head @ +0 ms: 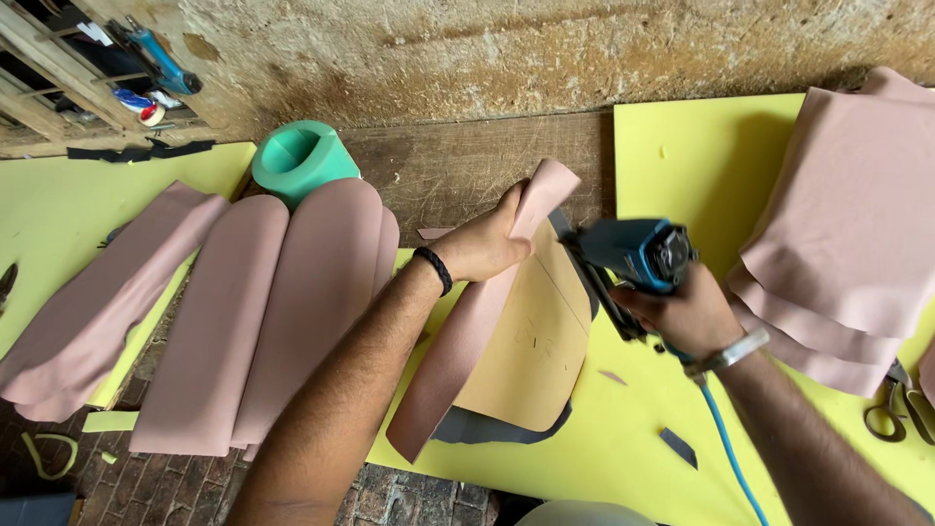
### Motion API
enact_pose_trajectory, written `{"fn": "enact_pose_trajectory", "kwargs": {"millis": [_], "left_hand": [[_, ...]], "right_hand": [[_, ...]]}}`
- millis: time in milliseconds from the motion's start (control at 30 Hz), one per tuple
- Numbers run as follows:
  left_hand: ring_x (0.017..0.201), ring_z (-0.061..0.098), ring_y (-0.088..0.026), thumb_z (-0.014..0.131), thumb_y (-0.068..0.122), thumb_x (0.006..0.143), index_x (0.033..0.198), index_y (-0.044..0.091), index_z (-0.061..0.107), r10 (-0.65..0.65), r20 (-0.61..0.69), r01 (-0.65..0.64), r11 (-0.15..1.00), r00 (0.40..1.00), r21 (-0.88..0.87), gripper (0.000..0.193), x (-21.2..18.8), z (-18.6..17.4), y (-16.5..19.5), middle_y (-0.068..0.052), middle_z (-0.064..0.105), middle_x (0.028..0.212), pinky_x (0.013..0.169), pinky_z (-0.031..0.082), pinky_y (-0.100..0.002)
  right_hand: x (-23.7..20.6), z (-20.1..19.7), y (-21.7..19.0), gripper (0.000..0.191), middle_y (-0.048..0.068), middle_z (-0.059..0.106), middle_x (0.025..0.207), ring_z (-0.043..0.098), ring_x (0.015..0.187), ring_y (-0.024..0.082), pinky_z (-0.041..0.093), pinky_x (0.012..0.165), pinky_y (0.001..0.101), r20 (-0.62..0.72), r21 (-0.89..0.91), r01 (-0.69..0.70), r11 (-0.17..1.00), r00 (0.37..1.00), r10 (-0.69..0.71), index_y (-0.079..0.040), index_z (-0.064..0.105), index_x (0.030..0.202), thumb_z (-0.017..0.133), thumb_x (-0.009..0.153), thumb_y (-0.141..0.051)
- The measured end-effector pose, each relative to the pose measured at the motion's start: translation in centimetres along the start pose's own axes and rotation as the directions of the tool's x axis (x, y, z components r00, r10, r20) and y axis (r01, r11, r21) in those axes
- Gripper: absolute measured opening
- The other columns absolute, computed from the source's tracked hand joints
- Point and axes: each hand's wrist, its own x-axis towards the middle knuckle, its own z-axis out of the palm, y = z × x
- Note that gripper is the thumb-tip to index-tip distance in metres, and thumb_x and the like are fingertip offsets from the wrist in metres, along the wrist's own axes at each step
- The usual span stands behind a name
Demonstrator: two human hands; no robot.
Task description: The person staples pink fabric onto a cardboard-backed foam piece using a pneumatic staple gun, trims excess fabric with scissors, and flips the piece to continue securing the edges. The work is performed on a yellow foam-covered workbench with additional foam pieces and tools nearby.
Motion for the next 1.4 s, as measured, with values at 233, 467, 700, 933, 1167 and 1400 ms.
{"fn": "enact_pose_trajectory", "kwargs": {"millis": [233, 467, 700, 933, 1167, 1400], "left_hand": [[0.161, 0.015, -0.026, 0.059, 0.031, 0.105, 0.165, 0.004, 0.003, 0.321, -0.120, -0.342, 0.852, 0.940, -0.397, 0.086, 1.1, 2.9, -1.4, -0.018, 0.012, 0.175, 0.128, 0.016, -0.036], [0.161, 0.017, -0.027, 0.038, 0.051, 0.108, 0.167, 0.002, 0.012, 0.376, -0.191, -0.421, 0.830, 0.907, -0.367, 0.080, 1.0, 3.7, 1.0, -0.018, 0.016, 0.174, 0.130, 0.018, -0.038], [0.169, 0.002, -0.022, 0.030, 0.057, 0.114, 0.169, -0.002, 0.008, 0.610, -0.232, -0.529, 0.366, 0.758, -0.766, 0.083, -8.9, 6.6, 0.0, -0.014, 0.002, 0.180, 0.139, 0.000, -0.039], [0.166, -0.003, -0.028, 0.035, 0.052, 0.111, 0.167, 0.001, 0.001, 0.492, -0.225, -0.534, 0.687, 0.841, -0.493, 0.083, -9.7, 6.0, -1.9, -0.018, -0.003, 0.178, 0.134, 0.003, -0.039], [0.144, 0.050, -0.033, 0.048, 0.033, 0.108, 0.159, -0.003, 0.026, 0.181, -0.311, -0.267, 0.928, 0.933, -0.261, 0.066, -13.1, 7.6, -1.6, -0.027, 0.049, 0.155, 0.116, 0.041, -0.039], [0.114, 0.067, -0.029, 0.062, 0.013, 0.091, 0.152, 0.001, 0.034, 0.052, -0.301, -0.137, 0.953, 0.952, -0.269, 0.068, -15.8, 7.6, 0.3, -0.020, 0.065, 0.126, 0.096, 0.055, -0.040]], "right_hand": [[-0.9, 3.4, 16.7, 0.084, 0.023, 0.072, 0.111, 0.068, 0.103, 0.042, 0.055, 0.091, 0.0489, -0.102, -0.529, -0.100, 0.843, 0.993, 0.054, -0.013, 0.051, 0.150, 0.081, 0.075, -0.035], [-5.3, 5.5, 7.9, 0.097, 0.020, 0.042, 0.157, 0.054, 0.134, 0.036, 0.050, 0.106, 0.0423, 0.053, -0.340, 0.258, 0.904, 0.965, -0.255, -0.004, 0.042, 0.152, 0.087, 0.073, -0.039], [-13.6, 8.7, -7.2, 0.116, 0.028, 0.034, 0.157, 0.055, 0.127, 0.045, 0.054, 0.093, 0.0464, 0.041, -0.309, 0.543, 0.781, 0.828, -0.559, 0.002, 0.038, 0.149, 0.094, 0.055, -0.037], [-12.4, 13.7, -7.4, 0.073, 0.021, 0.049, 0.152, 0.068, 0.113, 0.042, 0.057, 0.096, 0.0431, 0.071, -0.437, 0.378, 0.816, 0.919, -0.387, -0.008, 0.056, 0.134, 0.081, 0.067, -0.019], [-10.6, 13.4, -7.7, 0.099, 0.026, 0.037, 0.158, 0.063, 0.116, 0.043, 0.057, 0.087, 0.0438, -0.121, -0.350, 0.423, 0.836, 0.865, -0.488, -0.004, 0.036, 0.154, 0.083, 0.069, -0.024], [-7.6, 10.7, 2.6, 0.087, 0.016, 0.051, 0.153, 0.058, 0.130, 0.037, 0.052, 0.101, 0.0438, -0.012, -0.428, 0.461, 0.777, 0.857, -0.515, -0.009, 0.050, 0.148, 0.084, 0.076, -0.040]]}}
